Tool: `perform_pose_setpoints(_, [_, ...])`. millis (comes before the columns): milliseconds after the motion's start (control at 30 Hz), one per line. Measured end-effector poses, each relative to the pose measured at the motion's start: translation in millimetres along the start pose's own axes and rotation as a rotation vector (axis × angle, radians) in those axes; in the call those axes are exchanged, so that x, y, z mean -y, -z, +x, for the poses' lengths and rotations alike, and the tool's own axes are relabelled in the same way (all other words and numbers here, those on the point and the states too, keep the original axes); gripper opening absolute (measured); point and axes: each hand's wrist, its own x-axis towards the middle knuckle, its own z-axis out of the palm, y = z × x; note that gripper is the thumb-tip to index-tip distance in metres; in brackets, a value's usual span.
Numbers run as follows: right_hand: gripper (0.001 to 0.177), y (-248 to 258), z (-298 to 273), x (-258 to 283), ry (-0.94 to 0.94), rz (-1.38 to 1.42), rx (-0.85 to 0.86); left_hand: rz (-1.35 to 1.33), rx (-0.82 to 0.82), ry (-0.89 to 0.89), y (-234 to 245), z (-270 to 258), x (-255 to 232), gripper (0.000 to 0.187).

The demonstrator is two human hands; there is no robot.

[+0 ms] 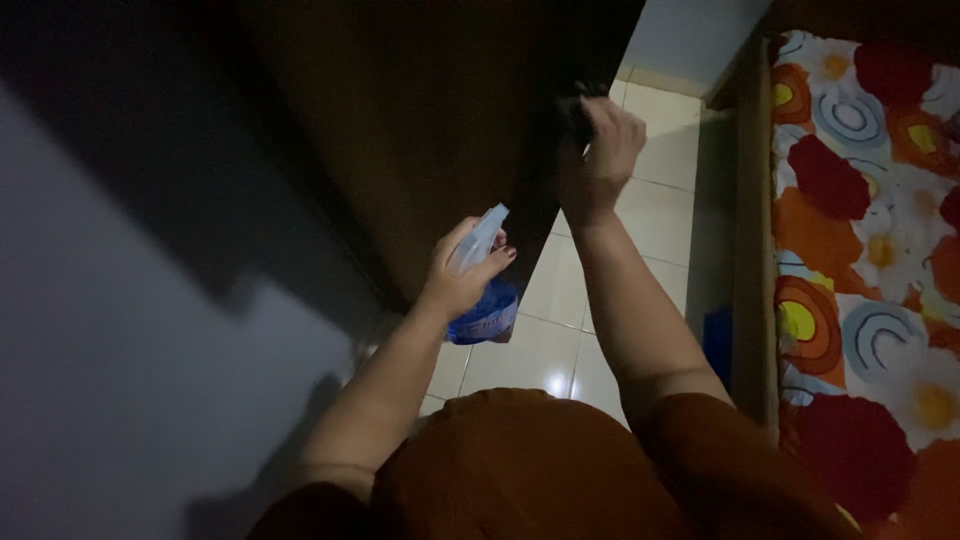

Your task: Wiping down a wooden cabinet door and handle with cleaning spray and a cloth.

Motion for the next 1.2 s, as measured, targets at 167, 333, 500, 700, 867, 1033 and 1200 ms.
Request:
perform_pose_setpoints(167, [0.018, -12.1, -8.4, 24.2, -0.026, -0.11, 0.097, -0.017, -0.008, 0.05, 2.5, -1.9, 2.2, 0.021])
perform_pose_setpoints(333, [0.02, -1.0, -58.8, 20.1, 0.046, -0.129, 0.257, -0.108, 0.004, -0.01, 14.4, -2.2, 4.4, 0.021])
perform_pose_setpoints(500, [0.014, 17.7, -47.4, 9.6, -0.03, -0.275, 0.166, 0.125, -0.021, 0.096, 13.7, -1.7, -9.9, 0.024])
perform_pose_setpoints(700, [0.014, -2.9, 1.8, 2.0, -0.052, -0.178, -0.037, -0.03, 0.046, 0.003, 15.4, -2.1, 9.4, 0.022])
perform_pose_setpoints(867, [0.015, -14.1, 13.1, 23.7, -0.046, -0.167, -0.042, 0.112, 0.031, 0.108, 15.4, -5.2, -7.9, 0.024])
perform_pose_setpoints(1033, [0.022, -23.5, -15.2, 30.1, 0.03, -0.281, 0.079, -0.132, 0.069, -0.006, 21.1, -6.6, 8.3, 0.023])
perform_pose_setpoints(1200, [0.019, -18.4, -57.0, 29.6, 0.061, -0.31, 0.229, -0.037, 0.066, 0.065, 29.2, -9.5, 17.8, 0.025])
